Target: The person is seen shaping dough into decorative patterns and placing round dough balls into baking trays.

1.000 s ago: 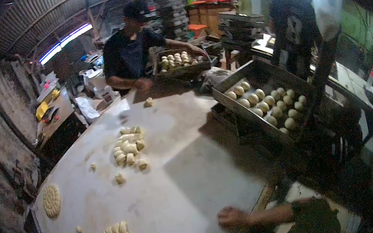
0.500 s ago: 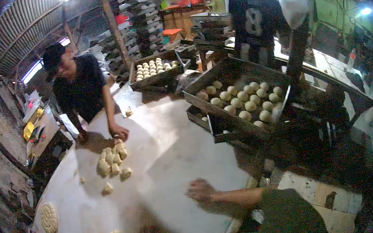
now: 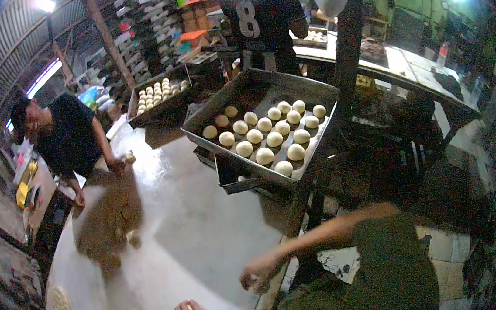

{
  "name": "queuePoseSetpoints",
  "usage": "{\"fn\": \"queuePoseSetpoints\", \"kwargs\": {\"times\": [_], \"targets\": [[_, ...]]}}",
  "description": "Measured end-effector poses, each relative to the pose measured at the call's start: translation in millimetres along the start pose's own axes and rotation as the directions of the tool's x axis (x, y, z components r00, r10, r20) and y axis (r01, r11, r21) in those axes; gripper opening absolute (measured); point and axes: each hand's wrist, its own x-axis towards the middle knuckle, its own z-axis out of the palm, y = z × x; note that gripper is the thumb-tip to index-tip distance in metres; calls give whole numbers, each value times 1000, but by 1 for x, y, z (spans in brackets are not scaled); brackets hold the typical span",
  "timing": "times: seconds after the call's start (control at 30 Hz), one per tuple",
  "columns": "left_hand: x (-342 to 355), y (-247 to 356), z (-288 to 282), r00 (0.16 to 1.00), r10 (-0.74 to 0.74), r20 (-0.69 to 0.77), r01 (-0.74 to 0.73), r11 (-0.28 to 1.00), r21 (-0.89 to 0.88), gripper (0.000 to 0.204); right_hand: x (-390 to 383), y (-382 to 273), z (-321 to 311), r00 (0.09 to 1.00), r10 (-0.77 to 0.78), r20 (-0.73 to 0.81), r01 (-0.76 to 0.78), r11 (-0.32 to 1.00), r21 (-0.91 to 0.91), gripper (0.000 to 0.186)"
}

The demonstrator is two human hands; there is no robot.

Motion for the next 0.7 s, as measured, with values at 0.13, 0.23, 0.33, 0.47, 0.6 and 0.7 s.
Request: {"fn": "queuePoseSetpoints", "kwargs": {"times": [0.13, 0.23, 0.33, 0.47, 0.6, 0.7], "targets": [[-41, 4, -31, 979, -186, -80, 202, 879, 432, 11, -133, -139, -133, 950, 170, -262, -168, 985, 32, 35], [-27, -16, -27, 941, -232, -244, 309, 885, 350, 15, -208, -144, -237, 672, -333, -661, 106, 927, -359, 33], [-37, -21, -4, 914, -396, -82, 404, 885, 232, 17, -255, -124, -330, 444, -604, -662, -5, 737, -676, 26], [-21, 123, -7, 646, -578, 499, 739, 309, -598, 33, -278, 66, -406, 92, -591, -801, -482, 678, -555, 23], [47, 267, -48, 845, -338, 413, 528, 413, -742, 36, -243, 90, -363, 368, -152, -917, -666, 645, -375, 29], [102, 414, -48, 903, 209, 375, 246, 463, -851, 37, -301, 54, -371, 304, -472, -827, -476, 677, -561, 28]]}}
